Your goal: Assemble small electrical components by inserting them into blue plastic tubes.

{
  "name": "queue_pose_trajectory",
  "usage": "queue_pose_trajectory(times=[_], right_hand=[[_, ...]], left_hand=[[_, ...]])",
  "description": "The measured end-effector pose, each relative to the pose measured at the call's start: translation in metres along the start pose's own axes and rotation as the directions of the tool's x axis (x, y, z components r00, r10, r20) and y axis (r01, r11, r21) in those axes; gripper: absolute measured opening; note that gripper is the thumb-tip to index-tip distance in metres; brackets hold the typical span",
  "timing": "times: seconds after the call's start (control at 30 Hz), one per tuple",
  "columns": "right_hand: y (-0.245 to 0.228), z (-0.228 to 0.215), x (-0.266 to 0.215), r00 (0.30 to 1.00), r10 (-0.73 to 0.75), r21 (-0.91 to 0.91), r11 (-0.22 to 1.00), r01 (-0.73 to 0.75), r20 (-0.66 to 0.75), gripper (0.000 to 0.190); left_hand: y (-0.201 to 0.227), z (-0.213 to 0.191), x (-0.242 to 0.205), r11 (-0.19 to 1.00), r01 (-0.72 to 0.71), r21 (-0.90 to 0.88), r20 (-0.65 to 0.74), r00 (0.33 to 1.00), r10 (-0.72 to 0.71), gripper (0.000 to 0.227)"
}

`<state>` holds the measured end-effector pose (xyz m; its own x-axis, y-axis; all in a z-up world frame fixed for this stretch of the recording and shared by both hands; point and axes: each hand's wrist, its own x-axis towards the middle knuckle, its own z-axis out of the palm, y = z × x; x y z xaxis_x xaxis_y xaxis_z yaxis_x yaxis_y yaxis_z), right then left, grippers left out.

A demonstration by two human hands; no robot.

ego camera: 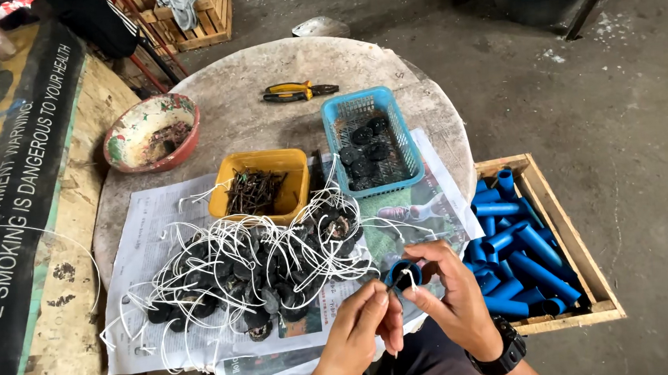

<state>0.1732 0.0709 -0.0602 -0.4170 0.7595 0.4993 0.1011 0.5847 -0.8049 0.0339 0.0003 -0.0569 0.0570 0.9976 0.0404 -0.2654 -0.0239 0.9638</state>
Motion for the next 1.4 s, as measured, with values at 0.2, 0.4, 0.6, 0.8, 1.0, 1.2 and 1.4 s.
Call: queue_pose_trajectory(times=[0.2, 0.4, 0.6, 0.8, 1.0, 1.2, 1.4], right_hand=[[-0.008, 0.001, 0.001, 1.0, -0.018, -0.072, 0.997, 0.019, 0.018, 0.037], [-0.02, -0.005, 0.004, 0.998, -0.054, -0.056, 0.997, 0.056, 0.04, 0.027], [-0.029, -0.008, 0.01, 0.993, -0.115, -0.156, 0.981, 0.119, 0.035, 0.011], [-0.032, 0.0, 0.007, 0.97, -0.244, -0.269, 0.933, 0.24, 0.02, 0.015], [-0.037, 0.003, 0.008, 0.953, -0.302, -0.267, 0.92, 0.287, -0.018, 0.013], [-0.033, 0.003, 0.003, 0.976, -0.215, -0.217, 0.955, 0.204, -0.026, 0.014], [-0.007, -0.006, -0.008, 0.994, -0.056, -0.093, 0.994, 0.065, 0.095, 0.042]], left_hand=[[0.007, -0.001, 0.0, 0.967, -0.041, 0.251, -0.041, 0.998, 0.053, 0.025], [0.006, -0.002, 0.002, 0.608, -0.239, 0.757, 0.027, 0.941, 0.336, 0.026], [0.003, -0.003, 0.003, 0.564, -0.199, 0.801, 0.034, 0.957, 0.289, 0.027], [0.001, -0.002, 0.003, 0.546, -0.202, 0.813, 0.02, 0.947, 0.321, 0.022], [0.0, 0.0, 0.003, 0.491, -0.227, 0.841, 0.042, 0.932, 0.36, 0.019], [0.002, -0.001, 0.004, 0.47, -0.224, 0.854, 0.045, 0.931, 0.361, 0.017], [0.004, -0.007, 0.0, 0.531, -0.23, 0.816, 0.052, 0.943, 0.329, 0.025]])
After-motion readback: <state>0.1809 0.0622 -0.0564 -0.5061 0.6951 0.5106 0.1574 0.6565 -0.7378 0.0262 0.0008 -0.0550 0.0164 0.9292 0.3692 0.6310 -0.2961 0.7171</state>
